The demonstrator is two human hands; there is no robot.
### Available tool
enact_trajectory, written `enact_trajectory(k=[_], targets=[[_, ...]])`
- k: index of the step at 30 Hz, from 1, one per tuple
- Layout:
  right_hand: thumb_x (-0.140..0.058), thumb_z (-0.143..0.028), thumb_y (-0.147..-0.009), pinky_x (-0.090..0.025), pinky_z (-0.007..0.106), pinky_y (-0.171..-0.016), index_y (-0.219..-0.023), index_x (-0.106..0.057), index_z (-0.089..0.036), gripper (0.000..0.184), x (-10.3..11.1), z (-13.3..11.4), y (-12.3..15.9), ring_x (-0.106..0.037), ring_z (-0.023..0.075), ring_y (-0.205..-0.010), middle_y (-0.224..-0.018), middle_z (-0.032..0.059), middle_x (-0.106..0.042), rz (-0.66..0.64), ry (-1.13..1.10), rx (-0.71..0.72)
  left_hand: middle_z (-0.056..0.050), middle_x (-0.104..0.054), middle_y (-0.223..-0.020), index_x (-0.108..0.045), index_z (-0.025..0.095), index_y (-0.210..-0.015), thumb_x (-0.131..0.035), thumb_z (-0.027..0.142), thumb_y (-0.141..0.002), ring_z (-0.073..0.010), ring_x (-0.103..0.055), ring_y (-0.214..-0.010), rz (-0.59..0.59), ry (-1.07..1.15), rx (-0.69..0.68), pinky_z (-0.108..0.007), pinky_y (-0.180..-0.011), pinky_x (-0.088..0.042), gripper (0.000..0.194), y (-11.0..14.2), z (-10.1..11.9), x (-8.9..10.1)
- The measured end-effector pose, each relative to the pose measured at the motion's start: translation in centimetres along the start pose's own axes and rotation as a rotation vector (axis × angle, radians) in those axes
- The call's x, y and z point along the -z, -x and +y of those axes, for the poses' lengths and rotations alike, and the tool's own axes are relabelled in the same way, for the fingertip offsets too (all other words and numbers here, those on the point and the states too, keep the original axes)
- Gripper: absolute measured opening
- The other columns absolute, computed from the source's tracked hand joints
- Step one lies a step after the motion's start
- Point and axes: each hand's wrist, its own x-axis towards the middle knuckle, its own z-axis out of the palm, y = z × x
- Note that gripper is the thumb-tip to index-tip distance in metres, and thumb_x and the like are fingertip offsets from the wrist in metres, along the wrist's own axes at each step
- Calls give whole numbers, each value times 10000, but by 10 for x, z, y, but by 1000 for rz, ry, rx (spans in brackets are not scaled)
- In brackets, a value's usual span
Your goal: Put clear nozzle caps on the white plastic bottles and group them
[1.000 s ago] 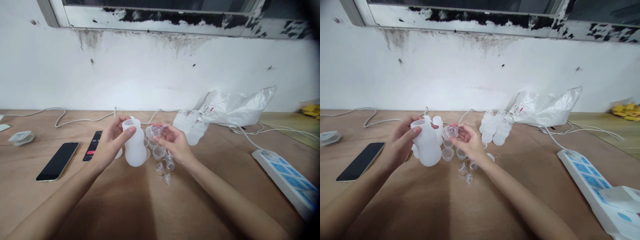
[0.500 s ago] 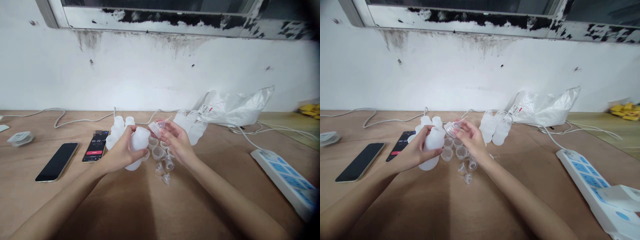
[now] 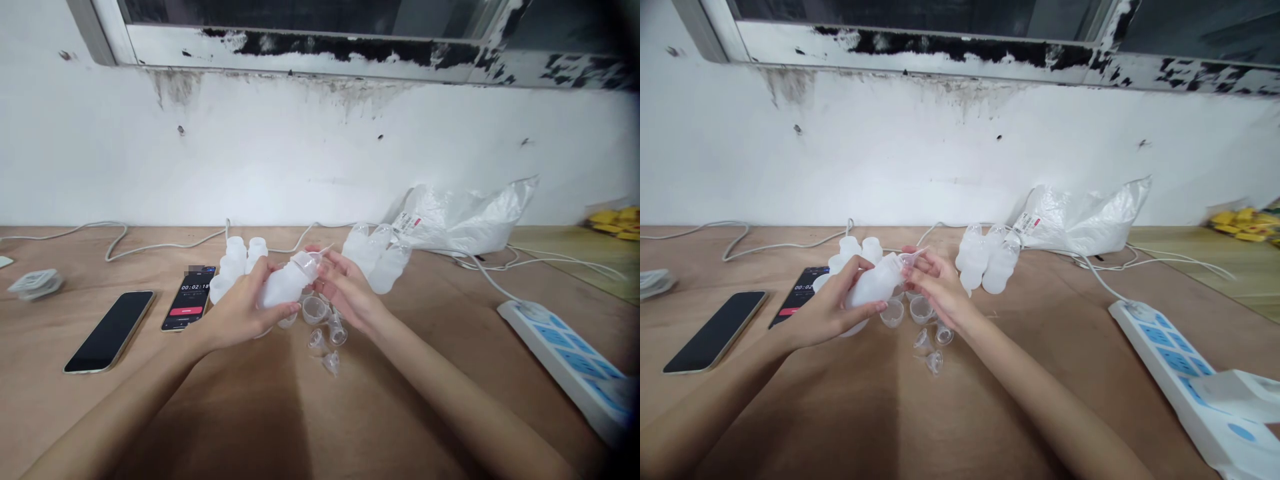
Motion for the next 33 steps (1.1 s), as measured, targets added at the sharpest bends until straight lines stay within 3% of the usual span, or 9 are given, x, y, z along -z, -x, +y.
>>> enact_trajectory(k=[6, 14, 23, 33], targets=[[-710, -222, -619, -470, 251, -665, -878, -647, -212, 267, 0, -2, 2, -573, 139, -801, -887, 16, -647, -40, 147, 34, -8, -529, -813, -375, 193, -998, -535, 392, -769, -145, -497, -647, -40, -81, -78, -250, -557, -363, 342, -1, -4, 9], [-696, -226, -643, -447, 333, -844, -938, -631, -220, 303, 7, -2, 1, -574, 190, -971, -1013, 40, -650, -197, 295, 81, -42, -563, -924, -394, 203, -1072, -526, 357, -775, -170, -534, -734, -165, 20, -79, -271, -624, -400, 359, -1, 0, 15], [-698, -198, -638, -462, 285, -799, -930, -637, -223, 299, 8, 0, 0, -583, 161, -935, -1003, 26, -653, -188, 299, 79, -27, -561, -937, -412, 208, -1019, -536, 337, -776, -158, -535, -740, -163, -8, -85, -252, -618, -388, 302, 0, 0, 16], [-712, -296, -618, -476, 285, -701, -880, -614, -223, 289, 9, 4, -2, -584, 140, -759, -841, 7, -632, -96, 447, 70, -55, -584, -852, -377, 194, -996, -492, 411, -777, -201, -556, -651, -73, -359, -97, -280, -549, -363, 329, 2, -3, 10]])
